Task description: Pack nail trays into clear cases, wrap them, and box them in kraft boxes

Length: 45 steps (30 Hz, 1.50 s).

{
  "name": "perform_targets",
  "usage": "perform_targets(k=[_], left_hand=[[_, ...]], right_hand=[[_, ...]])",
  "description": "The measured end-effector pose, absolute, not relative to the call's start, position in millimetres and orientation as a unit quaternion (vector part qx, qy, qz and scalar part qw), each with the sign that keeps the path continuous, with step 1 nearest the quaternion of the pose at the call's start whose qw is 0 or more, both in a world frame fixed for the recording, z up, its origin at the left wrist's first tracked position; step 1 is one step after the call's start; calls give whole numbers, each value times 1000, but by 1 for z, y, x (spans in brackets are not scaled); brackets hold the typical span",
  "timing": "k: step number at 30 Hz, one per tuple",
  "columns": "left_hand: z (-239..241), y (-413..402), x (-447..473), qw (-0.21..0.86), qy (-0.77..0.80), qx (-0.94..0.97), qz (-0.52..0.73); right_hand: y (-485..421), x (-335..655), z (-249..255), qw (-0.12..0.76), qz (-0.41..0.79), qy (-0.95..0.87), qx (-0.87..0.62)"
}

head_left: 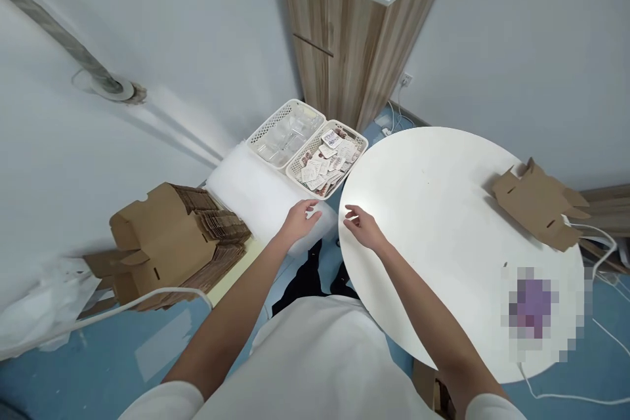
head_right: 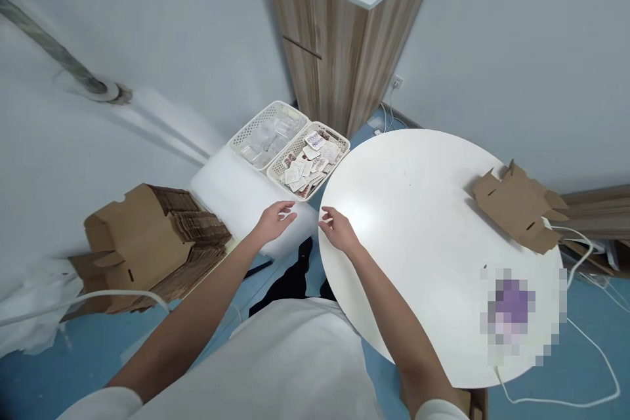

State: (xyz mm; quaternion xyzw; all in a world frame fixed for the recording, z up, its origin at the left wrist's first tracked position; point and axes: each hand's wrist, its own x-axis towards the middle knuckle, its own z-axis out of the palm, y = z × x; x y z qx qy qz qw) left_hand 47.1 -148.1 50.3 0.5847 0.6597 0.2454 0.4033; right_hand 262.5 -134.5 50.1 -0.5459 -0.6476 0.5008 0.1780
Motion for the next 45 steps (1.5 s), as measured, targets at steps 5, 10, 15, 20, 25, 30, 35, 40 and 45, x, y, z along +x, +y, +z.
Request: perform_targets(k=[5, 10, 15, 20, 25, 30, 35, 40, 45], left_hand=[[32, -80, 12, 387, 658, 617, 191], [9, -9, 1, 387, 669, 634, 39], [-5, 28, 4, 425, 663, 611, -82], [-7, 34, 12, 428, 654, 597, -178], [-14, 35, 12, 411, 670, 593, -175], [-33, 36, 0, 454, 659, 591, -104], [-34, 30, -4, 440, 658, 610, 16], [-4, 8, 6, 372, 635, 665, 129], [22, -22, 13, 322, 622, 676, 227]], right_hand=[[-88, 216, 44, 181, 490, -641, -563], [-37, 165, 22, 203, 494, -575, -620], [-10, 136, -13, 158, 524, -514, -660], [-8, 128, -30, 90, 517, -518, -676], [-3, 119, -35, 81, 495, -526, -687], [1, 116, -37, 88, 451, -525, -716], [4, 129, -30, 93, 405, -550, -724], [3, 146, -9, 169, 445, -520, -709], [-12, 158, 13, 255, 529, -428, -687]])
